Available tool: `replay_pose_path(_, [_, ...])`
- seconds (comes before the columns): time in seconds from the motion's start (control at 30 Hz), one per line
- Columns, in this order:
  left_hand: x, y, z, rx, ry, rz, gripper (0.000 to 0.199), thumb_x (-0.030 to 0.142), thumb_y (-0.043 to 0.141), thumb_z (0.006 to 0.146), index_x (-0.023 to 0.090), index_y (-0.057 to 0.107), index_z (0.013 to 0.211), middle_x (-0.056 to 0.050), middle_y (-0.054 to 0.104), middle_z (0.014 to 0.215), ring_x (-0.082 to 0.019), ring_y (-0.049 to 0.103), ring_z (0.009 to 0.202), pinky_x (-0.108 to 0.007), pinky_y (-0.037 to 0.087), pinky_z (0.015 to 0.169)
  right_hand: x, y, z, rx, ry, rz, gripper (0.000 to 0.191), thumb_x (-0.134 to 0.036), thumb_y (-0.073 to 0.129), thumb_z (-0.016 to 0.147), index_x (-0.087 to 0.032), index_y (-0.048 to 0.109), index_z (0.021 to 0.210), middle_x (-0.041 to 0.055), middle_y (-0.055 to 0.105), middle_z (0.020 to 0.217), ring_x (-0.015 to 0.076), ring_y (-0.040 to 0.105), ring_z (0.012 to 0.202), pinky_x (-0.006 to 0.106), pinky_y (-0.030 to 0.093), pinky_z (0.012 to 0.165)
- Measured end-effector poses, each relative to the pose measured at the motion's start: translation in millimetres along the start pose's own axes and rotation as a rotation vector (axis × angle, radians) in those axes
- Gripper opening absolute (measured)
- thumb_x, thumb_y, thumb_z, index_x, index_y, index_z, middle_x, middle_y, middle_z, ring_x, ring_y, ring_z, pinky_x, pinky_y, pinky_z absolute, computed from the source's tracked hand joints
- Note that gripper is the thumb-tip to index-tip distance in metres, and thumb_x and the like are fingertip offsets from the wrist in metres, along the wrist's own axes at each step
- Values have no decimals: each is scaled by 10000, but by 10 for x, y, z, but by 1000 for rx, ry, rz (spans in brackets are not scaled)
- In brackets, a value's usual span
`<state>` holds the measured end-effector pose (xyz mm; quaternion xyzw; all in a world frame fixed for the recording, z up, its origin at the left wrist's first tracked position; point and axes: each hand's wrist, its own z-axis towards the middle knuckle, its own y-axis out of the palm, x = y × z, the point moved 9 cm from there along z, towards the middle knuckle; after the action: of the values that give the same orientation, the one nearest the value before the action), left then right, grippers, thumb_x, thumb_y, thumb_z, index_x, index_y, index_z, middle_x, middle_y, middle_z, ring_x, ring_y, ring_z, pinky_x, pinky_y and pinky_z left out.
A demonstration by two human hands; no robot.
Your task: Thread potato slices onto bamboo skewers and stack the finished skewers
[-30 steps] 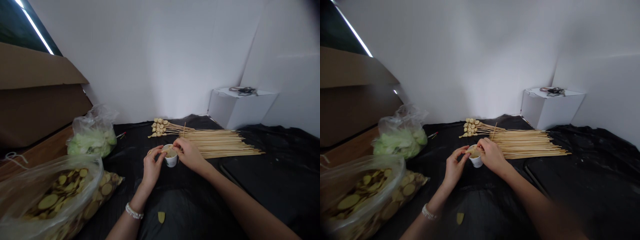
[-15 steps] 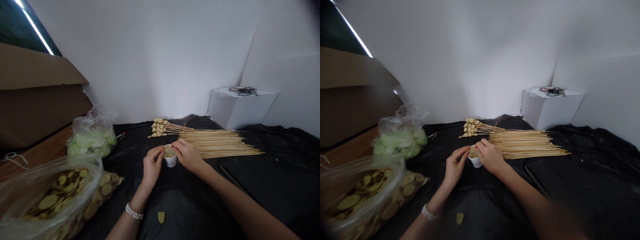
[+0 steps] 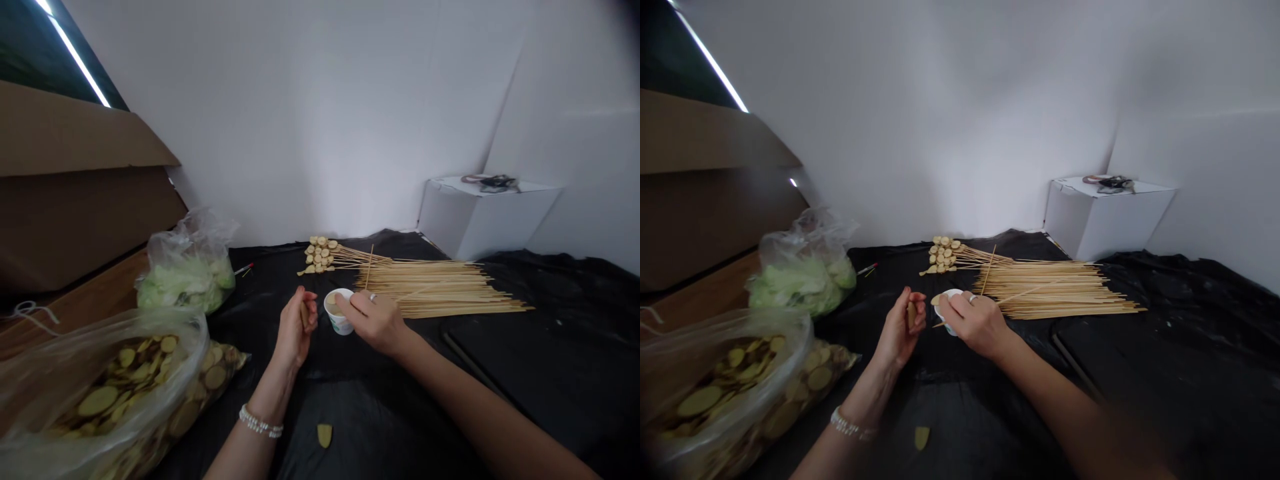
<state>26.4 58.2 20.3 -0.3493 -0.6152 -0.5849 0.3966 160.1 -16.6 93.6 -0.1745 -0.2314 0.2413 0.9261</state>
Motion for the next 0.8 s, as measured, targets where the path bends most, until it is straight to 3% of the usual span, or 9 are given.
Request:
replay_pose_path(0.1, [-13, 100, -38, -95, -20, 101, 408, 508, 599, 769, 101, 625, 770, 19, 500, 595, -9, 281, 389, -168, 124, 358, -67, -43, 5, 29, -53, -12, 199, -181, 537, 885, -152, 622, 1062, -14, 514, 642, 101, 434, 594, 302, 226, 523])
replay_pose_path(0.23, [-11, 164, -76, -190, -2, 179, 286, 373, 727, 699, 115, 642, 788, 36, 495, 568, -8, 285, 409, -168, 173, 391, -122, -23, 3, 11, -85, -19, 218, -212, 539, 889, -160, 619, 1085, -13, 517, 628, 109, 455, 622, 305, 234, 536])
replay_pose_path(0.47, [57, 43, 0, -140, 67, 99, 231, 298, 748, 689, 157, 660, 849, 43, 487, 614, -17, 342, 462, -156, 192, 407, 111, 89, 38, -148, 146, -4, 363, -395, 446, 922, -133, 580, 1134, 41, 584, 756, 164, 474, 738, 305, 261, 602])
replay_pose_path(0.6, [44, 80, -14, -158, 60, 106, 263, 308, 751, 681, 153, 684, 882, 46, 466, 615, -9, 299, 450, -154, 180, 395, 167, 140, 45, -217, 188, 25, 225, -249, 408, 922, -166, 611, 874, 32, 546, 697, 161, 436, 700, 308, 231, 587])
replay_pose_path(0.67, [45, 85, -23, -143, 68, 147, 275, 303, 756, 671, 148, 694, 889, 50, 463, 588, -9, 284, 439, -151, 191, 391, 173, 153, 45, -223, 197, 30, 222, -211, 403, 920, -172, 609, 848, 32, 538, 690, 162, 428, 693, 310, 224, 583])
replay_pose_path(0.8, [134, 78, -40, -86, 157, 216, 393, 231, 796, 604, 169, 689, 977, 14, 602, 704, -49, 486, 545, -160, 388, 508, 164, 163, 45, -225, 222, 119, 229, -216, 399, 932, -167, 621, 916, 36, 562, 723, 158, 448, 710, 299, 252, 599])
